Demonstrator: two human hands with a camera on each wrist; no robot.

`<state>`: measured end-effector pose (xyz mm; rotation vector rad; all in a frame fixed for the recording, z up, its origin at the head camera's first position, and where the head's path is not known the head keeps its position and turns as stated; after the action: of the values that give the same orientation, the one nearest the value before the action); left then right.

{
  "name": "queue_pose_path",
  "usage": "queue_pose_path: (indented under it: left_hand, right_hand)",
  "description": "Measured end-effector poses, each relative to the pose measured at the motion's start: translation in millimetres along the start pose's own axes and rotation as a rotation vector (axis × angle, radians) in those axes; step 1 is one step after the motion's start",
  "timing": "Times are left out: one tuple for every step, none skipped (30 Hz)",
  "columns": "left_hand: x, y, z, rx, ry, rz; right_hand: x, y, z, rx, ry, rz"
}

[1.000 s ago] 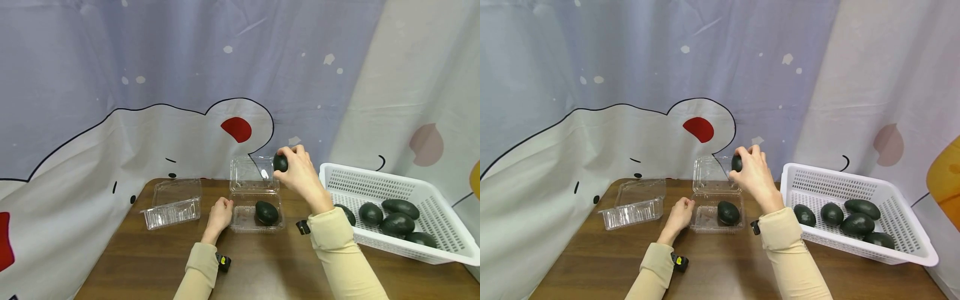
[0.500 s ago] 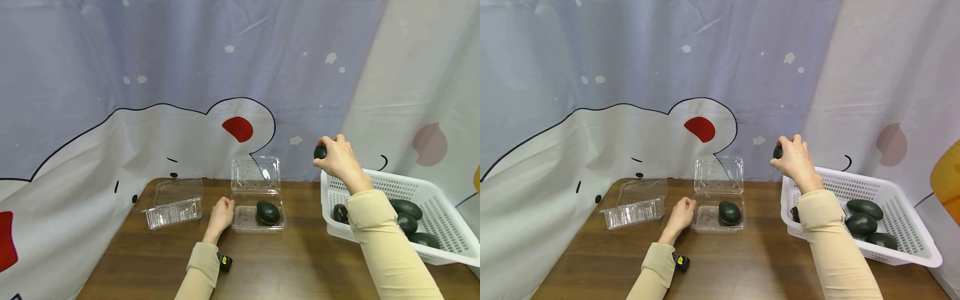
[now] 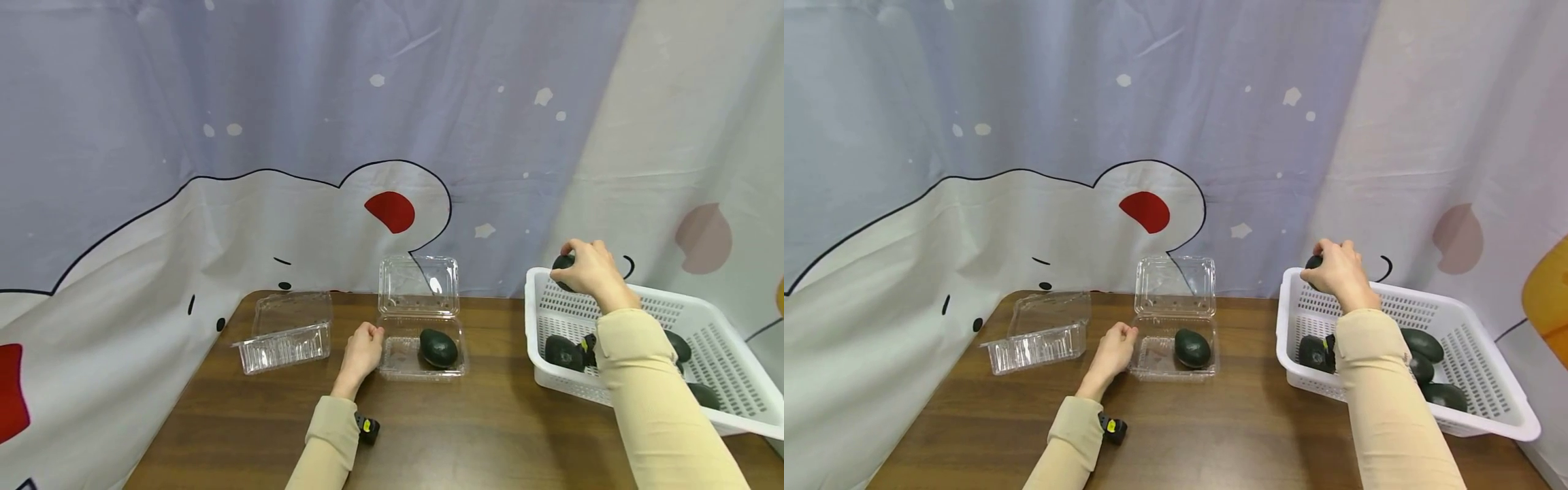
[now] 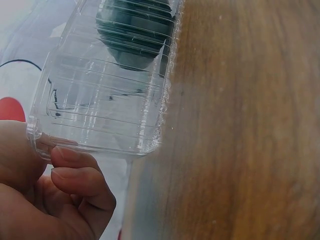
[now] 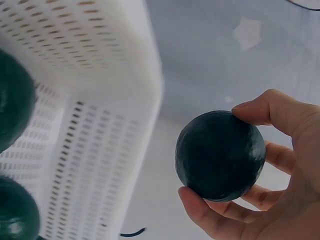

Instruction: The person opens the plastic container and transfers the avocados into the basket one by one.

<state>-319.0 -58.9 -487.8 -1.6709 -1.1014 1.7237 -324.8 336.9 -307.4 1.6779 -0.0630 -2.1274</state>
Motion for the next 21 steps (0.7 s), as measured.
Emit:
queue_pose_path:
  left_hand:
    - [-0.1,0.0,-0.1,0.000,0.000,-0.001]
    - [-0.2,-0.1,-0.1,-0.001,0.002,-0.002]
    - [-0.4,-0.3,-0.2,-0.001,0.005,-0.004]
    - [-0.5,-0.3,-0.2,0.000,0.008,-0.006]
    - [-0.7,-0.9,-0.6,-0.001,0.010,-0.007]
    - [-0.8,-1.1,-0.5,-0.001,0.011,-0.007]
    - [-0.9,-1.2,-0.6,0.000,0.012,-0.008]
    - [-1.0,-1.2,-0.6,0.000,0.012,-0.010]
    - [-1.2,-1.1,-0.6,-0.001,0.011,-0.013]
    - [-1.5,-0.9,-0.8,0.001,0.008,-0.013]
    - [-1.7,-0.6,-0.7,-0.001,0.005,-0.014]
    - [-1.9,-0.2,-0.7,-0.002,0.004,-0.016]
    - [-2.0,0.3,-0.6,-0.003,0.003,-0.016]
    - [-2.0,0.7,-0.6,-0.006,0.005,-0.017]
    - [-2.0,1.0,-0.8,-0.009,0.009,-0.018]
    - [-1.9,1.1,-0.9,-0.010,0.012,-0.016]
    - [-1.8,1.2,-0.9,-0.013,0.017,-0.017]
    - [-1.8,1.2,-1.3,-0.014,0.022,-0.016]
    - [-1.9,1.0,-1.7,-0.014,0.024,-0.016]
    - [-2.0,0.7,-2.2,-0.015,0.027,-0.018]
    - [-2.1,0.6,-2.5,-0.014,0.027,-0.018]
  right_hand:
    - [1.7,-3.5,0.0,0.001,0.008,-0.001]
    - [3.4,-6.9,-0.2,0.005,0.018,0.002]
    - [5.4,-10.7,-0.2,0.008,0.029,0.001]
    - [7.4,-14.6,-0.2,0.014,0.040,0.002]
    - [9.6,-18.4,-0.2,0.018,0.049,0.000]
    - [11.8,-22.0,-0.2,0.024,0.060,0.003]
    - [14.2,-25.6,-0.1,0.030,0.073,0.004]
    - [17.0,-29.2,0.3,0.035,0.087,0.006]
    - [19.7,-32.2,0.6,0.040,0.100,0.010]
    - [22.5,-35.1,1.1,0.046,0.115,0.022]
    - [25.1,-37.3,1.7,0.050,0.127,0.029]
    - [27.7,-39.1,2.4,0.055,0.140,0.038]
    - [29.9,-40.3,3.3,0.049,0.146,0.037]
    - [31.8,-41.3,4.4,0.042,0.152,0.034]
    - [33.3,-41.5,5.3,0.039,0.159,0.029]
    - [34.8,-42.3,6.5,0.030,0.163,0.021]
    - [36.1,-42.0,7.4,0.024,0.169,0.011]
    - [37.5,-42.0,8.3,0.020,0.180,0.006]
    - [38.8,-41.4,9.0,0.015,0.192,0.001]
    - [40.4,-41.5,9.7,0.018,0.209,0.003]
    - [42.0,-41.1,10.1,0.025,0.225,0.010]
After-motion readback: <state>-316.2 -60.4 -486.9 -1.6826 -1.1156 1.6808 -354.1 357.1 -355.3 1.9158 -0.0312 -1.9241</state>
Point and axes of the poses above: each hand's wrist, its own z-axis towards the middle knuckle, its own x-axis out of the palm, y = z × x, the point moved 2 cm from there along z, towards the middle knuckle, and after that the axes turned 15 degrees about -x, right-handed, at the moved point
